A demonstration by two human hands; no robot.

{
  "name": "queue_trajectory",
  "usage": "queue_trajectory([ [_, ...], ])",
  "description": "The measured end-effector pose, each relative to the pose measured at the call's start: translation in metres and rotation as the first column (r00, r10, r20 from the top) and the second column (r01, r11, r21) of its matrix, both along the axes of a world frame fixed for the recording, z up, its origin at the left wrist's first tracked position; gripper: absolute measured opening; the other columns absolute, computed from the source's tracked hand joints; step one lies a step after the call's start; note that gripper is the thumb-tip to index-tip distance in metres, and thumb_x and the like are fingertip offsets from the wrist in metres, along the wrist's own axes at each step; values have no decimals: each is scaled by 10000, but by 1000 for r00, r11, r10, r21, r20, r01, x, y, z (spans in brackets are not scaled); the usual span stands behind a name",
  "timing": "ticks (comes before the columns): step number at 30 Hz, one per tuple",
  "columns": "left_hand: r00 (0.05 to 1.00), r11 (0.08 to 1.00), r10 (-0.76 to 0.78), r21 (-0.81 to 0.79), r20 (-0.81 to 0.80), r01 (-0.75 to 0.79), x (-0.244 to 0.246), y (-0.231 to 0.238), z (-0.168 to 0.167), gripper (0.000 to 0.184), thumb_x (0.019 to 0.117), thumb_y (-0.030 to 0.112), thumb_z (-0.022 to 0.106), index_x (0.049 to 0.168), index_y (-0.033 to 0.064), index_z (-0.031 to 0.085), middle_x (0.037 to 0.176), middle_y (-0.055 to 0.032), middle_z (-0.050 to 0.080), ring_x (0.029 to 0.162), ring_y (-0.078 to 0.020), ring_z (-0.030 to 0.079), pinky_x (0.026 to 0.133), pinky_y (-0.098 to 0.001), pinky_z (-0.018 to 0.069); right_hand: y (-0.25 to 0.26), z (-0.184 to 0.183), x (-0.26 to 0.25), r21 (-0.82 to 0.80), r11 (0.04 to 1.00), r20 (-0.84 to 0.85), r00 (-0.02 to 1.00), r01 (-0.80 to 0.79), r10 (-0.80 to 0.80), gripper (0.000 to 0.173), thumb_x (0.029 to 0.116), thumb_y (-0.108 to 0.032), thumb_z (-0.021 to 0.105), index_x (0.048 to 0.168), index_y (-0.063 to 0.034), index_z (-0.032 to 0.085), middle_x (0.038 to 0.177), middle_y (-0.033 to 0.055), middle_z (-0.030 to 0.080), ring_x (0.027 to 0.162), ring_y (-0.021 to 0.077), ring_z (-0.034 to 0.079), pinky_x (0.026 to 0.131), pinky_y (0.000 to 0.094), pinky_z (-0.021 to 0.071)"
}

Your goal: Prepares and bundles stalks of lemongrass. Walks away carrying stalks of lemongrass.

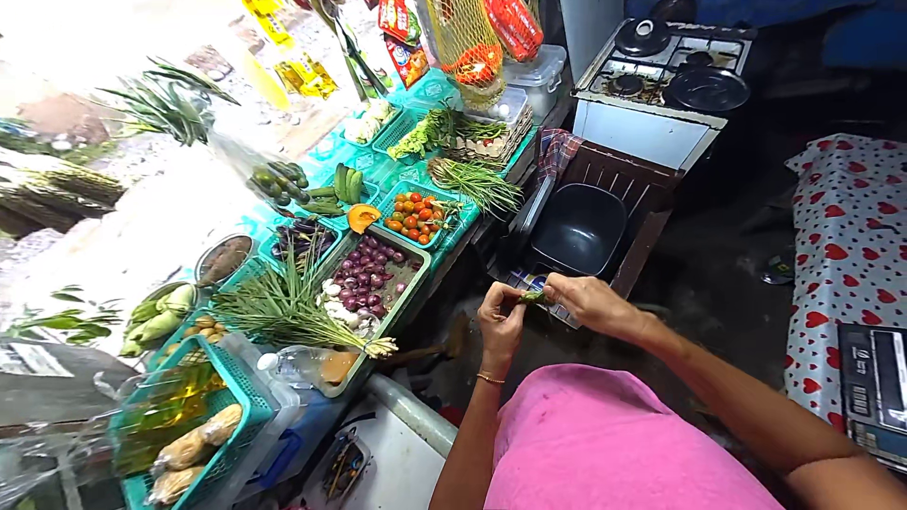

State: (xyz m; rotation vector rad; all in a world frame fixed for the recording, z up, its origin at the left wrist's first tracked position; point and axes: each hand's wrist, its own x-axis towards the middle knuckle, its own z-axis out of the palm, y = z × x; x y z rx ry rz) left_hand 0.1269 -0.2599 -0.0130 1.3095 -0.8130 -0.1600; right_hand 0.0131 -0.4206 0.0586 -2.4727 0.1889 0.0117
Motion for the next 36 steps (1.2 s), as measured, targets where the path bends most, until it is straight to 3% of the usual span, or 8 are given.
queue_trajectory([
  [5,849,897,-434,-234,-303,375,3,11,13,142,864,-38,739,964,53,700,931,-39,716,881,-112,689,853,-307,591,-28,-20,13,316,901,215,947,-298,238,367,1107,-330,433,1010,-60,663,786,2,586,708,66,553,669,266,462],
  [9,776,857,-459,-446,-432,259,-3,4,17,134,857,35,782,948,116,727,937,-21,704,907,-107,680,878,-297,578,10,-49,19,920,317,242,970,-232,7,219,1087,-283,463,1032,-149,627,811,-93,617,663,-18,555,586,160,466],
  [14,882,933,-136,-359,-452,-40,-10,-8,24,157,871,-112,665,938,30,672,895,-77,713,818,-135,694,761,-294,602,63,-52,17,971,-239,-49,985,9,-164,418,1125,-299,233,930,-158,574,655,-98,486,523,-2,426,483,155,359],
  [18,959,966,157,-167,-235,-199,-10,-11,12,149,843,-145,642,951,-42,646,878,-92,704,782,-132,683,734,-278,598,68,-40,15,983,-98,-177,956,158,-234,322,1134,-255,278,1011,-123,544,676,-64,452,500,23,380,443,166,311],
  [23,974,979,177,79,138,-189,-2,-1,6,115,819,-57,661,907,-10,718,888,-78,695,885,-155,656,833,-294,556,33,-40,5,641,765,77,987,57,-138,304,1105,-200,393,1043,-35,640,779,-11,546,637,33,488,594,195,414],
  [26,989,982,-49,188,137,22,8,11,12,112,820,-58,669,914,-16,712,898,-80,707,870,-141,670,814,-296,569,5,-26,0,144,989,147,989,-33,12,389,1082,-343,476,1016,-30,696,833,109,678,772,216,657,734,416,525],
  [31,842,880,-470,-64,-266,471,20,21,23,109,863,-19,735,948,32,689,911,-29,713,839,-97,683,801,-289,587,-21,-21,8,240,941,312,937,-239,158,388,994,-418,652,878,-50,701,732,13,628,679,89,579,647,310,474],
  [36,714,859,-493,-409,-497,308,5,6,24,129,840,26,788,933,99,736,930,-35,723,892,-109,694,857,-287,583,13,-51,24,915,314,284,958,-255,-51,184,1068,-240,526,976,-163,665,801,-130,624,675,-43,555,602,149,462],
])
